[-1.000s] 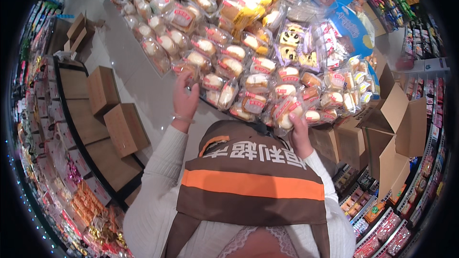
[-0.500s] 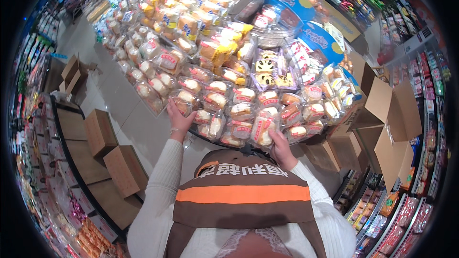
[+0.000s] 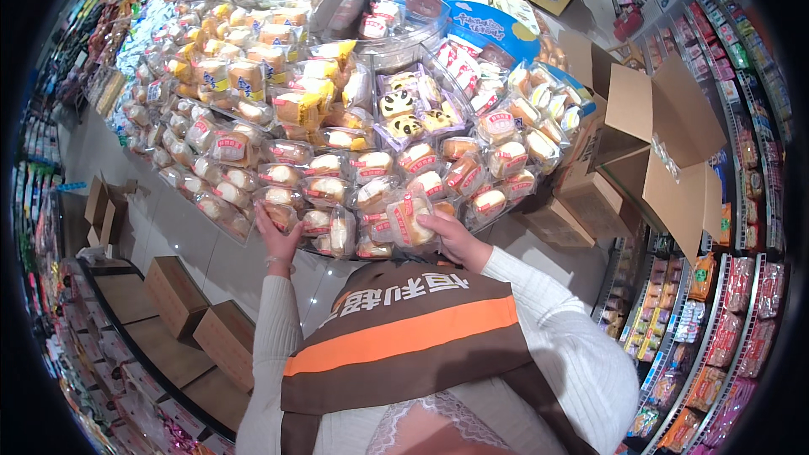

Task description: The person repeatedly picks packaged bread and buns from a cardboard box and places them onto a circular display stand. They arrange the items by type and orientation, occasionally adjusting existing packages to fit new ones. A coworker is visible in the background handling boxes.

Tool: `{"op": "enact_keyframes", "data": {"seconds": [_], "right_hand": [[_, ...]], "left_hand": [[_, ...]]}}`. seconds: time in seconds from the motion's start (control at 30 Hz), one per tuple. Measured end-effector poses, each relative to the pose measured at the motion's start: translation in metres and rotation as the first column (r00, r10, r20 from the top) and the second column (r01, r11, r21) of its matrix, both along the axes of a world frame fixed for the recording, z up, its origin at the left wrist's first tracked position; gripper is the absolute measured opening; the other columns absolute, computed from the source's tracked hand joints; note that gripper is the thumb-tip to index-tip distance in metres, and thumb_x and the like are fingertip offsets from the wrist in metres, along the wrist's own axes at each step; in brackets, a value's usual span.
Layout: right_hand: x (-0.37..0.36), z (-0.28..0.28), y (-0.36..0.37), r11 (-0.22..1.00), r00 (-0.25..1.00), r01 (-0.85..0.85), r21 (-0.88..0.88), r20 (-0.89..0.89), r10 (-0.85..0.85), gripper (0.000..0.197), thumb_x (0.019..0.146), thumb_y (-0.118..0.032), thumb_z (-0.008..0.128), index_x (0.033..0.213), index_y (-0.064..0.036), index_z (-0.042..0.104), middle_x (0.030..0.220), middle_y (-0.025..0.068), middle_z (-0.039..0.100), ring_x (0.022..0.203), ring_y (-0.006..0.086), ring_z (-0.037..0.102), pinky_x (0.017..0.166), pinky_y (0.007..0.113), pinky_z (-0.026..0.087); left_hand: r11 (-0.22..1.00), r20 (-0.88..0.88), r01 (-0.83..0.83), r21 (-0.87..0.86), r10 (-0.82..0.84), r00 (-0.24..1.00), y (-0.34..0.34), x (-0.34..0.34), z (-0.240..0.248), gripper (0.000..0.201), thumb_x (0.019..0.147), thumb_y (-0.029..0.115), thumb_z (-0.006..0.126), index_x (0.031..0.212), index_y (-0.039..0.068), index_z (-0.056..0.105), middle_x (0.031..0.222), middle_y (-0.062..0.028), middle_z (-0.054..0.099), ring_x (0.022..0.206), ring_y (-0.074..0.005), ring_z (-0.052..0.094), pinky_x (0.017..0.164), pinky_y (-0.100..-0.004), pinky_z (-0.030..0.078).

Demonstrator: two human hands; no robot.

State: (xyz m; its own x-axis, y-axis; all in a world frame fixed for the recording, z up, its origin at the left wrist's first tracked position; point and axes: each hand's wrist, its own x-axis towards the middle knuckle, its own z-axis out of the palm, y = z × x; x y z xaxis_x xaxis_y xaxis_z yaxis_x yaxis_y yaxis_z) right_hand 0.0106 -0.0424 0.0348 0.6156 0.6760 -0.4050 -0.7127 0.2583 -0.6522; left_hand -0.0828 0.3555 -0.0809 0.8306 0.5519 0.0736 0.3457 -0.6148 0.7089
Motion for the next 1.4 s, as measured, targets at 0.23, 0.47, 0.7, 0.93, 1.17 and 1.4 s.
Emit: {"op": "enact_keyframes", "data": {"seconds": [0.23, 0.47, 0.7, 0.93, 1.17, 1.4], "right_hand": [[0.016, -0.002, -0.022, 1.000, 0.999, -0.003, -0.006, -0.035, 0.002, 0.050, 0.104, -0.034, 0.057, 0.142, -0.0024, 0.049, 0.126, 0.0109, 0.067, 0.111, 0.0203, 0.067, 0.088, 0.036, 0.057], [0.032, 0.003, -0.042, 0.982, 0.993, -0.079, 0.170, -0.073, 0.093, 0.061, 0.098, -0.027, 0.067, 0.147, -0.0012, 0.042, 0.135, 0.0123, 0.061, 0.120, 0.0229, 0.064, 0.099, 0.040, 0.055], [0.055, 0.008, -0.063, 0.987, 0.995, -0.089, 0.137, -0.028, 0.094, 0.068, 0.091, -0.012, 0.073, 0.149, 0.0012, 0.040, 0.137, 0.0133, 0.060, 0.124, 0.0226, 0.062, 0.106, 0.039, 0.050], [0.090, 0.022, -0.095, 0.988, 0.988, -0.154, 0.018, -0.020, 0.154, 0.073, 0.088, -0.008, 0.074, 0.151, 0.0008, 0.038, 0.139, 0.0134, 0.058, 0.126, 0.0231, 0.060, 0.110, 0.040, 0.047], [0.123, 0.012, -0.113, 0.974, 0.975, -0.217, 0.065, -0.035, 0.220, 0.075, 0.088, -0.006, 0.072, 0.153, 0.0001, 0.033, 0.144, 0.0127, 0.055, 0.132, 0.0225, 0.055, 0.112, 0.040, 0.044], [0.139, 0.020, -0.131, 0.956, 0.960, -0.274, 0.107, -0.032, 0.279, 0.076, 0.088, -0.008, 0.072, 0.153, -0.0006, 0.034, 0.142, 0.0124, 0.055, 0.131, 0.0234, 0.056, 0.112, 0.040, 0.044]], "left_hand": [[0.870, -0.231, 0.248, 0.425, -0.161, 0.960, 0.029, -0.006, 0.043, 0.117, 0.059, 0.027, 0.096, 0.156, 0.010, 0.034, 0.161, -0.0213, 0.029, 0.151, -0.0433, 0.025, 0.123, -0.0536, 0.025], [0.685, -0.460, 0.521, 0.509, -0.295, 0.837, 0.046, 0.019, 0.068, 0.096, 0.050, 0.027, 0.098, 0.135, 0.012, 0.054, 0.135, -0.0106, 0.055, 0.134, -0.0347, 0.046, 0.122, -0.0566, 0.026], [0.621, -0.378, 0.446, 0.644, -0.249, 0.892, 0.038, 0.010, 0.066, 0.083, 0.050, 0.030, 0.097, 0.121, 0.009, 0.061, 0.121, -0.0086, 0.063, 0.130, -0.0313, 0.052, 0.126, -0.0608, 0.016], [0.695, -0.362, 0.271, 0.666, -0.017, 0.932, 0.023, -0.001, 0.088, 0.069, 0.056, 0.031, 0.096, 0.112, 0.009, 0.063, 0.112, -0.0087, 0.069, 0.119, -0.0304, 0.061, 0.122, -0.0616, 0.022], [0.968, 0.017, -0.202, 0.146, 0.202, 0.979, -0.053, 0.022, 0.171, 0.058, 0.070, 0.024, 0.092, 0.114, 0.002, 0.061, 0.108, -0.0129, 0.070, 0.100, -0.0289, 0.069, 0.101, -0.0416, 0.050], [0.967, 0.166, 0.254, -0.022, -0.247, 0.955, -0.151, 0.134, 0.196, 0.065, 0.080, 0.020, 0.087, 0.133, 0.002, 0.054, 0.123, -0.0140, 0.067, 0.113, -0.0242, 0.066, 0.097, -0.0360, 0.052]]}}
